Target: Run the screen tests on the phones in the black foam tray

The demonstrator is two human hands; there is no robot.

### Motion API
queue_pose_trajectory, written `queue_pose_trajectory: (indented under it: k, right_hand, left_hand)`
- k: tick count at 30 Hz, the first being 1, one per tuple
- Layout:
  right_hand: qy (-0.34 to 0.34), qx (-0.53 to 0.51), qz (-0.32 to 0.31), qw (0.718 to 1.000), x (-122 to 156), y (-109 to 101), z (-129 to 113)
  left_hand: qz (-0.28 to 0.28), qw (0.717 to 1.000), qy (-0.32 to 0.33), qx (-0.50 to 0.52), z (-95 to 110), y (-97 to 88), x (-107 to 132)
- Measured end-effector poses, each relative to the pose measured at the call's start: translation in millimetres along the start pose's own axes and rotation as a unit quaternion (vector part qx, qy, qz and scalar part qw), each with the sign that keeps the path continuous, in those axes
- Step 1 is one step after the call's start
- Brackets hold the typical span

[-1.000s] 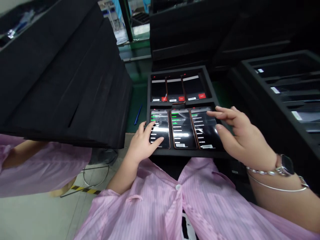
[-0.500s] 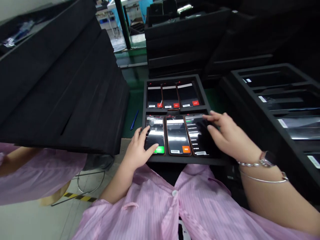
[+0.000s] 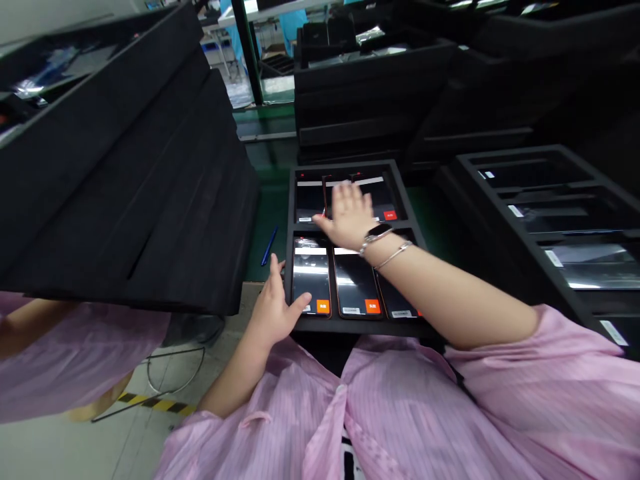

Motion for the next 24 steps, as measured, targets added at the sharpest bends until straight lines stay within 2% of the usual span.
queue_pose_trajectory:
  k: [3, 5, 8, 11, 13, 16, 17, 18, 20, 22, 24]
  right_hand:
    - [-0.184, -0.053, -0.049, 0.98, 35, 16, -52]
    - [-0.321, -0.085, -0.069, 0.941, 65, 21, -68]
    - [-0.47, -0.155, -0.113, 0.862, 102, 12, -61]
    - [-0.5, -0.243, -0.189, 0.81, 121, -16, -33]
    - [-0.456, -0.248, -0.23, 0.823, 123, -39, -9]
    - [-0.339, -0.181, -0.245, 0.89, 105, -62, 32]
    - [-0.293, -0.153, -0.221, 0.918, 92, -66, 47]
    - [-0.235, -0.144, -0.162, 0.948, 74, -70, 62]
    - [-0.075, -0.154, 0.002, 0.985, 33, -74, 94]
    - [0.009, -0.136, 0.082, 0.987, -11, -72, 116]
    - [0.072, -0.12, 0.103, 0.985, -51, -66, 126]
  left_hand:
    - [0.01, 1.0, 0.018, 0.016, -3, -0.3, 0]
    - [0.001, 0.998, 0.055, 0.026, -1, -1.2, 0]
    - [-0.038, 0.995, 0.088, 0.025, 2, -1.3, 0]
    - [-0.033, 0.999, 0.029, 0.006, 0, -1.6, 2]
    - [-0.033, 0.999, -0.006, 0.002, -1, -1.3, 4]
    - [-0.036, 0.999, -0.014, 0.003, 0, -0.4, 4]
    - [-0.032, 0.999, -0.015, 0.001, 0, -0.3, 4]
    - [-0.029, 0.999, -0.016, 0.0, 0, -0.1, 4]
    - [-0.028, 0.999, -0.022, -0.004, 1, 0.1, 3]
    - [-0.029, 0.999, -0.029, -0.004, 2, 0.0, 3]
    - [-0.029, 0.999, -0.033, 0.0, 2, -0.5, 3]
Point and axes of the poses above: each hand's wrist, its own x-axis away from the middle knuckle, its own y-axis out of the palm, z = x × y, the point moved 2 cm from there along -x, towards the middle knuckle, and after that the axes turned 6 degrees about y, right-handed, at the moved point
